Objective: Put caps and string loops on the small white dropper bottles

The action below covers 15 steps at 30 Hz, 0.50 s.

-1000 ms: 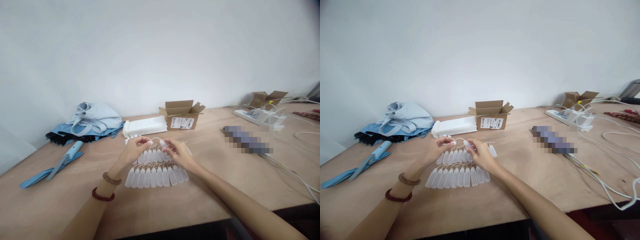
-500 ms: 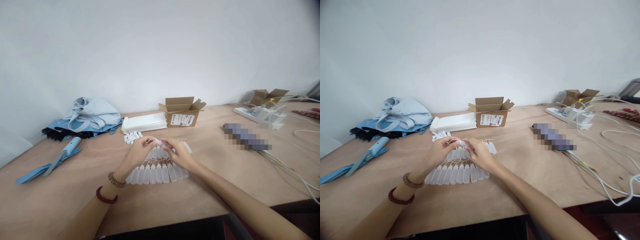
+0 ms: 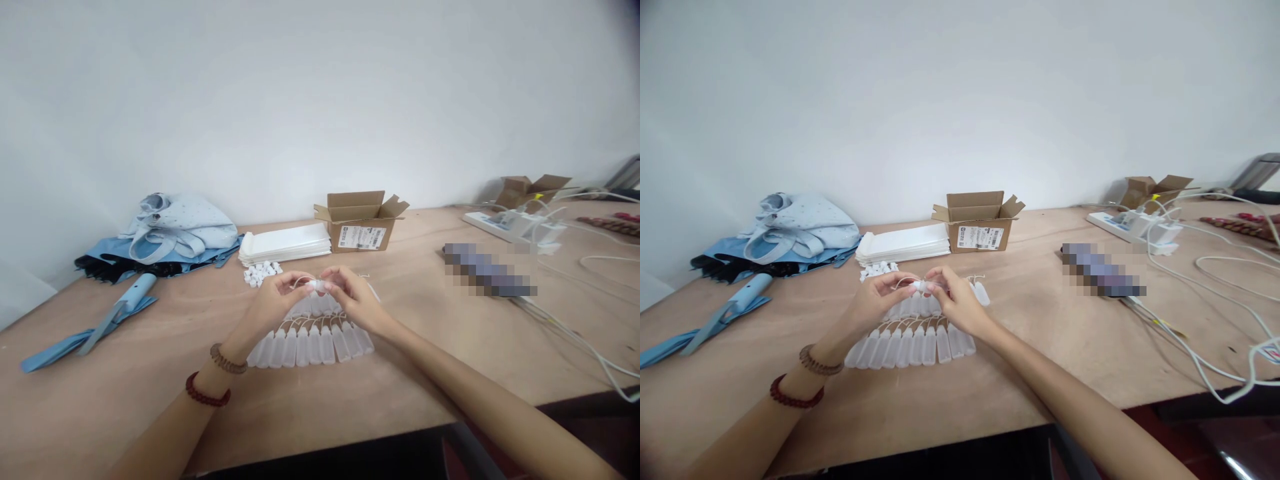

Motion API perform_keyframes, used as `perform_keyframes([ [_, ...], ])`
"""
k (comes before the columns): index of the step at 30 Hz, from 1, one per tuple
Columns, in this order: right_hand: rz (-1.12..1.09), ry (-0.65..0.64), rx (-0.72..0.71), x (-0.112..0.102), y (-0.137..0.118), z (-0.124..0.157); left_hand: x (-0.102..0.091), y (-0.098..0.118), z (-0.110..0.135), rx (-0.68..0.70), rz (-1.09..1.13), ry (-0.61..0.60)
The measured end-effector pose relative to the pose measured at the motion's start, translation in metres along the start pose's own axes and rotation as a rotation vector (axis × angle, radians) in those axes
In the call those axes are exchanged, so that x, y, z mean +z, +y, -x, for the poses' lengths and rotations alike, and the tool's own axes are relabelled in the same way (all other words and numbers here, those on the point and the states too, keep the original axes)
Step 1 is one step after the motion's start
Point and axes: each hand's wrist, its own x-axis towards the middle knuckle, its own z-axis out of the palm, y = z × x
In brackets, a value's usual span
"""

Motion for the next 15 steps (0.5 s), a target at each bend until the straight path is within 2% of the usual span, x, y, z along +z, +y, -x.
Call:
perform_keyframes([
  [5, 0.089, 0.006, -0.07, -0.0007, 0.0007, 0.0007, 0.0008, 0.0006, 0.0, -0.112, -0.067, -0.027],
  [12, 0.15, 0.012, -0.065, -0.0014, 0.0028, 0.0002, -0.0004, 0.0008, 0.0023, 0.065, -0.061, -0.087],
  [15, 0.148, -0.003, -0.083, -0.0017, 0.0023, 0.0004, -0.0006, 0.0012, 0.0018, 0.006, -0.047, -0.082],
])
